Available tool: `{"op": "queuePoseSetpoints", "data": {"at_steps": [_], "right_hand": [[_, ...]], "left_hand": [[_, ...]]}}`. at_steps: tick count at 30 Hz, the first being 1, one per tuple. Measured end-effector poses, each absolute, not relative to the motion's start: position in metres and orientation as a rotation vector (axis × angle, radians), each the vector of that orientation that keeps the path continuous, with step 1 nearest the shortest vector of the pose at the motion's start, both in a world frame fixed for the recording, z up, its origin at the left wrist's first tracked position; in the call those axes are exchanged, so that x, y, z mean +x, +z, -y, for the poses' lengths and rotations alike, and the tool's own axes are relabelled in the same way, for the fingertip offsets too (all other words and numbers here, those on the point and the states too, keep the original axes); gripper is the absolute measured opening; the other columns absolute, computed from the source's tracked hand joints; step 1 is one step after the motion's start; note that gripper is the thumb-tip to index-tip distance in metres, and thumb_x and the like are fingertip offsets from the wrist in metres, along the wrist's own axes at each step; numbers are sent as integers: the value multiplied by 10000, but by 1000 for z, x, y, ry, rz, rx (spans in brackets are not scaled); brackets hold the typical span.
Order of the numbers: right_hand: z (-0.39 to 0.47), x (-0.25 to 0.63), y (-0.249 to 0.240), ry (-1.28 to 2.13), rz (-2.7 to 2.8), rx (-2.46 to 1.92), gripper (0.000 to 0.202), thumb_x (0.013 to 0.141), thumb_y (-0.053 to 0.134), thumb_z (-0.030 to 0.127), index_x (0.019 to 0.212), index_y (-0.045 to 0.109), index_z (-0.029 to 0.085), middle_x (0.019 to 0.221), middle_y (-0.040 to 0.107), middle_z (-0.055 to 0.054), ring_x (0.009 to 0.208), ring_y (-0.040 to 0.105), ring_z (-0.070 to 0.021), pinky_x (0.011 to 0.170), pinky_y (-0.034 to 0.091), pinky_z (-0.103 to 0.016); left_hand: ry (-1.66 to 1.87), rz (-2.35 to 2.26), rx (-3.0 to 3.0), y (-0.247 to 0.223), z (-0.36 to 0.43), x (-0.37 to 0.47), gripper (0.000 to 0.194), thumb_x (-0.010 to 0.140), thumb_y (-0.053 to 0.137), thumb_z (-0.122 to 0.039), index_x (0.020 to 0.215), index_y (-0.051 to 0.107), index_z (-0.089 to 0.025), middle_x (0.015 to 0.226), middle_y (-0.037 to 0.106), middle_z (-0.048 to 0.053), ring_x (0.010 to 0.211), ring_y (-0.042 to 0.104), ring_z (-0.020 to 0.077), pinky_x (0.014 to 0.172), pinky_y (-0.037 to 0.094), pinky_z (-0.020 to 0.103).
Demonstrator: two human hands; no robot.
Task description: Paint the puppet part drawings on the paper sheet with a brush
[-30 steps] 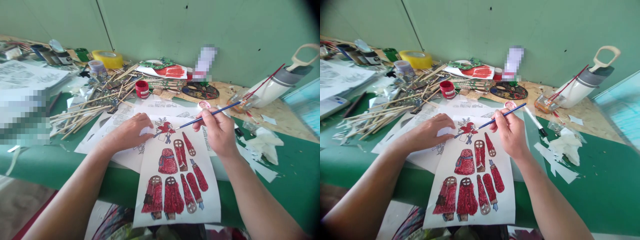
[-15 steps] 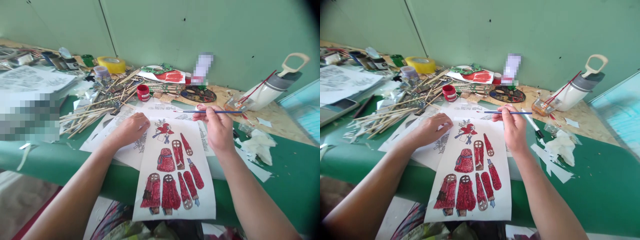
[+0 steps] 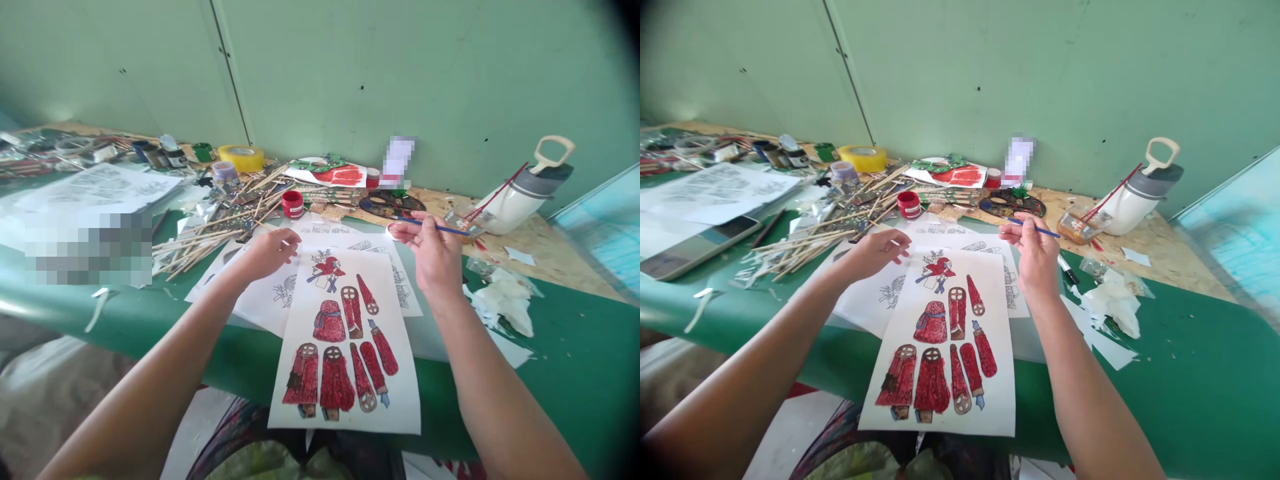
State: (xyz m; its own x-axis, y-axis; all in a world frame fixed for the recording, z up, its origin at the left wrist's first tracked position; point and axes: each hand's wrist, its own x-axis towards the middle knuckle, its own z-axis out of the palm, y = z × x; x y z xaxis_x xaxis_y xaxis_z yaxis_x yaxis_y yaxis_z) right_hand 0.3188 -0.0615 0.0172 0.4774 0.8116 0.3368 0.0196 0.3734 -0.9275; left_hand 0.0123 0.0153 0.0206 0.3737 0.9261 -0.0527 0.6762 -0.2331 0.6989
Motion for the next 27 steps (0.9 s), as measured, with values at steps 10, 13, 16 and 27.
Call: {"op": "queuePoseSetpoints", "data": {"at_steps": [10,13,16,27], "right_hand": [[63,319,23,629,934,-996,326,954,586,539,1009,624,220,803,771,-24,686,735,-158,701,585,-308],[63,318,26,636,900,-971,336,927,612,539,985,626,209,768,764,-21,651,722,-148,647,565,-281],[62,319,26,655,877,-963,347,909,619,547,976,624,206,751,762,-18,639,717,-144,619,553,-267],[55,328,20,617,931,-1036,382,933,526,616,995,573,243,795,738,-3,625,703,-135,610,566,-274]], "left_hand": [[512,-1520,1496,35,22,32,211,907,504,-205,1116,525,-206,1050,686,103,785,784,219,636,623,309],[492,-1558,1521,33,26,39,212,899,523,-207,1111,525,-207,1006,709,95,777,778,211,621,597,293],[457,-1596,1608,28,24,47,237,874,531,-196,1111,530,-206,947,734,87,742,760,203,592,559,284],[451,-1613,2070,12,37,71,300,854,520,-233,1144,598,-226,1066,746,116,1015,682,282,872,513,426]]}}
